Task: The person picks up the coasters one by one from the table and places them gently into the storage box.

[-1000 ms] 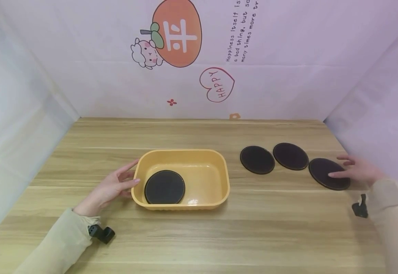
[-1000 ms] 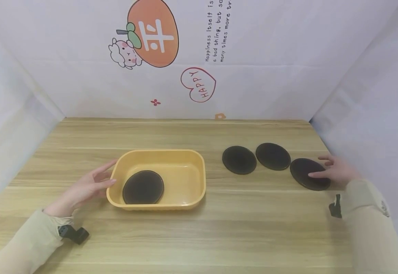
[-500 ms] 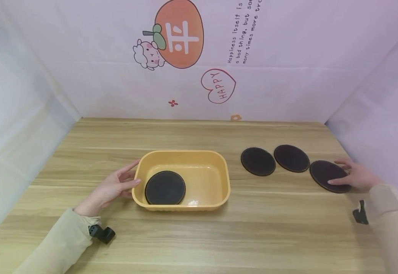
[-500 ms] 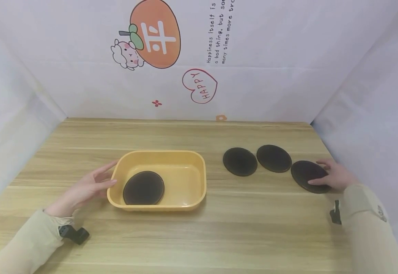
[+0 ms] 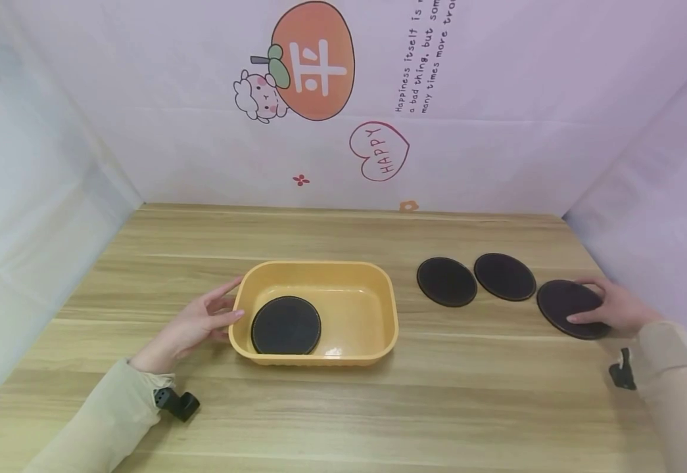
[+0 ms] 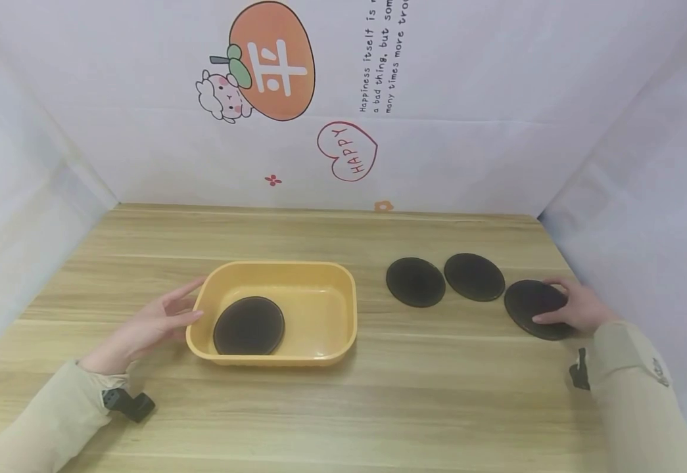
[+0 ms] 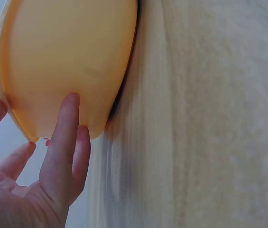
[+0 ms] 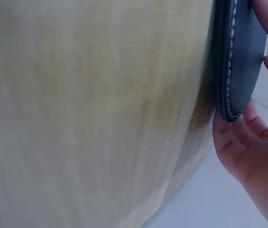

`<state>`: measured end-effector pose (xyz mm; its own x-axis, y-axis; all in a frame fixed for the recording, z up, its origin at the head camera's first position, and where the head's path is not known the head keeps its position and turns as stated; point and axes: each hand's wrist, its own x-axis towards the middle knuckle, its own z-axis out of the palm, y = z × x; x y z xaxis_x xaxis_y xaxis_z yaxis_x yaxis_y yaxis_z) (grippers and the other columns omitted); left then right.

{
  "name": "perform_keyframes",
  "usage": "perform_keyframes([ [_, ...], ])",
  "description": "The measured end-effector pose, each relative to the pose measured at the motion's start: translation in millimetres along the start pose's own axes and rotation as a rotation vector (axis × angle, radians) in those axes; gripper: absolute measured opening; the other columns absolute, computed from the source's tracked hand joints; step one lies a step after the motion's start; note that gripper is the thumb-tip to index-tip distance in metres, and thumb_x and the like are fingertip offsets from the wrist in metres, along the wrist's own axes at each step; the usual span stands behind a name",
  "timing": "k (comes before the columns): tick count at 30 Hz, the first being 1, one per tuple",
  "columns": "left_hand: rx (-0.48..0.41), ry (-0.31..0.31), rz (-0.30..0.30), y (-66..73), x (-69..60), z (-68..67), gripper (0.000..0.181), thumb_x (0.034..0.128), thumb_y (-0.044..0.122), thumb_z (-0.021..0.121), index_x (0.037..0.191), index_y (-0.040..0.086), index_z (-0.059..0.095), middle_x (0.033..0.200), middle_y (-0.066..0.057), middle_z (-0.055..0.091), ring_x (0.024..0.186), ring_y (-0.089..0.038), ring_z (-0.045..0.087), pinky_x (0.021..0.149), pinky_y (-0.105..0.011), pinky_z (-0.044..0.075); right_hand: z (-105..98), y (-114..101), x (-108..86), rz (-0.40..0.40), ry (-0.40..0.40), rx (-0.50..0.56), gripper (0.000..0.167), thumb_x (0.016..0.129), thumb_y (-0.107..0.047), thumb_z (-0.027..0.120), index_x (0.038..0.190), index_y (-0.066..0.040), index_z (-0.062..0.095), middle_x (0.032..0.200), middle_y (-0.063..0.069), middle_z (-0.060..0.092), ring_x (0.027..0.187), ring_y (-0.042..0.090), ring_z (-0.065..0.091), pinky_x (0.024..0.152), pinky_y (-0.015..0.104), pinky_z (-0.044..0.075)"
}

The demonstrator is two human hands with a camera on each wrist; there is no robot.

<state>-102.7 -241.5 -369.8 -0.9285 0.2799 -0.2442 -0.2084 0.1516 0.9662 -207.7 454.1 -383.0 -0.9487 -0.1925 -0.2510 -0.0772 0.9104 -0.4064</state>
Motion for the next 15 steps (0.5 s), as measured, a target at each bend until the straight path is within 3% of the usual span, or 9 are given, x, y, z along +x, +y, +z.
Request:
perform_keyframes([
  [5,-0.005,-0.002,-0.004,-0.8,0.5,0.3,0.074,0.0944,0.008,0.055,0.153,0.008,0.009,0.139,-0.037,0.032,0.101,-0.017,0.060,0.080,-0.037,0.057,1,2,-3.1,-0.019,0.044,0.020,0.088,0.075,-0.027,0.078,0.136,0.013,0.028,0.126,0.053,0.031,0.110,0.065,0.034,0.087,0.070,0.032],
  [10,-0.006,0.000,-0.008,-1.2,0.7,0.0,0.075,0.0943,0.008,0.056,0.153,0.008,0.009,0.138,-0.037,0.033,0.101,-0.016,0.060,0.081,-0.038,0.057,1,7,-10.9,0.006,0.042,0.141,0.085,0.081,-0.020,0.074,0.140,0.013,0.021,0.127,0.053,0.027,0.113,0.065,0.031,0.090,0.068,0.032],
  [12,-0.004,0.004,-0.008,-1.4,0.8,-0.4,0.075,0.0942,0.008,0.056,0.153,0.008,0.009,0.138,-0.037,0.033,0.101,-0.016,0.060,0.081,-0.039,0.057,0,9,-14.6,0.028,0.030,0.180,0.085,0.085,-0.020,0.070,0.142,0.014,0.016,0.129,0.053,0.025,0.114,0.064,0.032,0.091,0.053,0.042],
  [15,-0.001,0.012,-0.010,-1.8,1.0,-1.1,0.074,0.0938,0.008,0.056,0.153,0.008,0.010,0.138,-0.037,0.033,0.100,-0.016,0.061,0.081,-0.039,0.057,1,14,-19.4,0.058,0.011,0.239,0.083,0.089,-0.021,0.066,0.144,0.013,0.014,0.131,0.053,0.023,0.100,0.026,0.060,0.077,0.027,0.050],
])
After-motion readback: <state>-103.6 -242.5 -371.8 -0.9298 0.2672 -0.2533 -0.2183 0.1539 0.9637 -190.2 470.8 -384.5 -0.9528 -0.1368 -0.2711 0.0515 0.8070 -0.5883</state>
